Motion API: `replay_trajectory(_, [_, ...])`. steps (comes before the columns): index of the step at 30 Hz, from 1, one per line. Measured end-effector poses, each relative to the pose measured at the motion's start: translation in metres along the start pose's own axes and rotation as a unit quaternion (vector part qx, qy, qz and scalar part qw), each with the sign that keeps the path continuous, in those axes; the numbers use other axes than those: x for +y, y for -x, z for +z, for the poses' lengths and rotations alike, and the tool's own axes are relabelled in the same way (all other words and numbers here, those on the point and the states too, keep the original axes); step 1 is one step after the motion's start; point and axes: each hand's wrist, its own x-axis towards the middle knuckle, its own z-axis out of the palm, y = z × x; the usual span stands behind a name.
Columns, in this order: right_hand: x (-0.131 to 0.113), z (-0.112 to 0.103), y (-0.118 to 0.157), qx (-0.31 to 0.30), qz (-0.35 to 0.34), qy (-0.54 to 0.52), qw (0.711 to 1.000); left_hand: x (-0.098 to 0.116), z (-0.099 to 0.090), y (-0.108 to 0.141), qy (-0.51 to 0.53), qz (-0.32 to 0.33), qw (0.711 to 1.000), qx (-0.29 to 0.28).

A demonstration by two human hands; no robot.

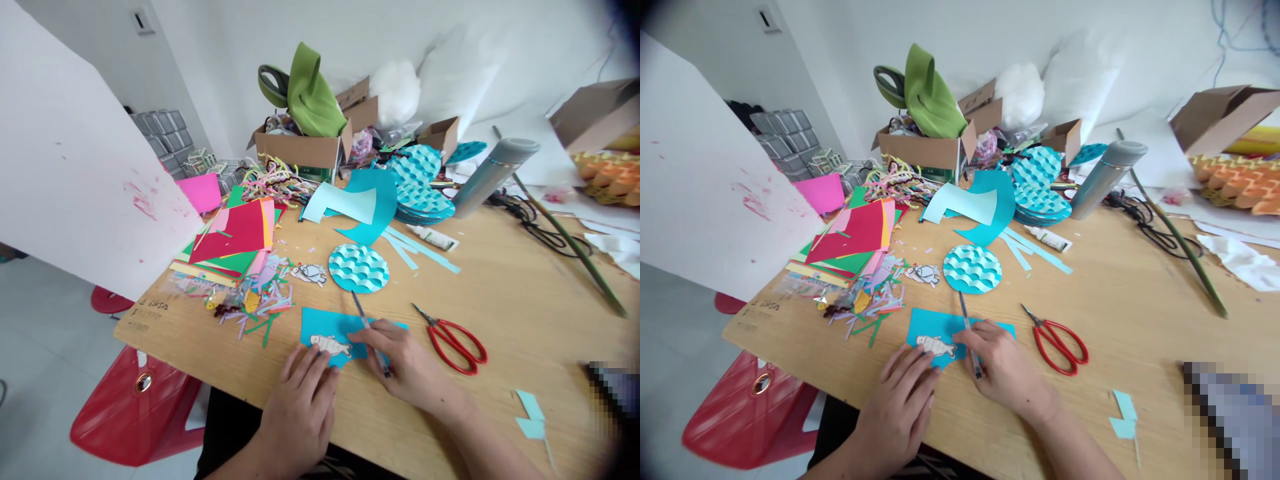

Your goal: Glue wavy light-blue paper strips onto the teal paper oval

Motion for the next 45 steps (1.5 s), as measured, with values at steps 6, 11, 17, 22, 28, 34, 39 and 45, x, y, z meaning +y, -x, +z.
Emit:
replay_trajectory(6, [-0.004,0.002,-0.002,-0.032,-0.006,-0.029,0.999,0.000,0.003,0.001,0.010,-0.010,1.000,0.002])
replay_trajectory(11, [-0.009,-0.002,-0.005,-0.067,-0.021,-0.041,0.997,-0.001,0.001,0.000,0.006,0.003,1.000,-0.010])
replay_trajectory(17, [-0.009,-0.003,-0.005,-0.071,-0.021,-0.051,0.996,0.000,-0.004,-0.002,0.037,-0.028,0.999,0.014])
replay_trajectory(22, [-0.008,-0.003,-0.005,-0.060,-0.024,-0.051,0.997,0.000,-0.004,-0.002,0.040,-0.027,0.999,0.017])
replay_trajectory(28, [-0.007,-0.002,-0.004,-0.061,-0.013,-0.059,0.996,-0.001,-0.003,-0.003,0.034,-0.016,0.999,0.009])
replay_trajectory(34, [-0.002,-0.003,-0.002,-0.048,0.018,-0.072,0.996,-0.001,-0.004,-0.003,0.026,-0.013,1.000,0.006])
replay_trajectory(39, [0.003,-0.006,-0.001,-0.030,0.033,-0.070,0.997,-0.002,-0.005,-0.003,0.026,-0.011,1.000,0.003])
replay_trajectory(45, [-0.003,-0.007,-0.002,-0.046,0.025,-0.079,0.996,-0.001,-0.004,-0.001,0.026,-0.012,1.000,-0.005])
